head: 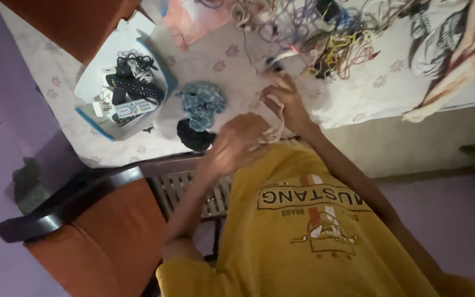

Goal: The person organizes a pile of tangled electronic accessories on a bed. They untangle and coil white and black cables, then wipe a remote control and a white power adapter with a blue cloth. The person places the cleaned items into a white box and continues to sort through the remaining cables.

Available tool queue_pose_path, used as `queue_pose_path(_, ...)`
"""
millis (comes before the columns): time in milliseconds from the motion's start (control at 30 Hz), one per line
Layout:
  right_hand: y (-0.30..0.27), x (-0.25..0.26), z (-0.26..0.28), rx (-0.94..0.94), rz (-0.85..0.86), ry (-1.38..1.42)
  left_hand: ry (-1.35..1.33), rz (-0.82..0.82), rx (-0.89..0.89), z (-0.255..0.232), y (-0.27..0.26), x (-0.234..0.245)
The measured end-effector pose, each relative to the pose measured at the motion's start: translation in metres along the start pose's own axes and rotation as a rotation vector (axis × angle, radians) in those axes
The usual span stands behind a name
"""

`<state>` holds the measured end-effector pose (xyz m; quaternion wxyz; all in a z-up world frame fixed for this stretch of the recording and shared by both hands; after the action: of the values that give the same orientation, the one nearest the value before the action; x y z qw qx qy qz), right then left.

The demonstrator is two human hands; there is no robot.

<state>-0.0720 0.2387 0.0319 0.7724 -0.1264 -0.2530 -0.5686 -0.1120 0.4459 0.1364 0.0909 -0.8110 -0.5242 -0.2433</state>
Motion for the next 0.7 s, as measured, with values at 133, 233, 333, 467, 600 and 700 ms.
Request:
queue_pose_path(133, -0.005, 0.027, -0.017, -0.003, -0.082, 0.059, 0.127, -0.321, -0.143, -0.016, 0.002, 0.05)
queue_pose_path(233, 0.0, 0.07, 0.001, -0.035, -0.267, 0.032, 0.366, -0.422, -0.277, -0.034, 0.022, 0.09)
queue_pose_path(333, 0.014, 0.127, 0.026, -0.01, -0.427, -0.201, 0.431, -0.485, -0.379, -0.055, 0.043, 0.122)
queue_pose_path(467, 0.011, 0.172, 0.023, 0.201, -0.28, -0.441, 0.604, -0.711, -0.436, -0.061, 0.082, 0.159)
queue_pose_path(600, -0.014, 0.173, -0.019, -0.038, -0.338, 0.169, 0.341, -0.763, 0.193, -0.022, 0.109, 0.163)
queue_pose_path(700, -0.022, 0.179, -0.025, -0.275, -0.512, 0.77, 0.794, -0.667, 0.074, 0.026, 0.113, 0.146)
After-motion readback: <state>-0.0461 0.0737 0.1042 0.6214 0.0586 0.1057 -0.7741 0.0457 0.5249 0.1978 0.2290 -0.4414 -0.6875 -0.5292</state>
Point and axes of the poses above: each hand's wrist, its own y-axis towards the middle knuckle, its own x-axis out of the back of the hand, z = x × y, the point moved 1 cm from there along y, towards the middle knuckle, and after that the axes turned 7 degrees about -z, right-handed, at the moved point
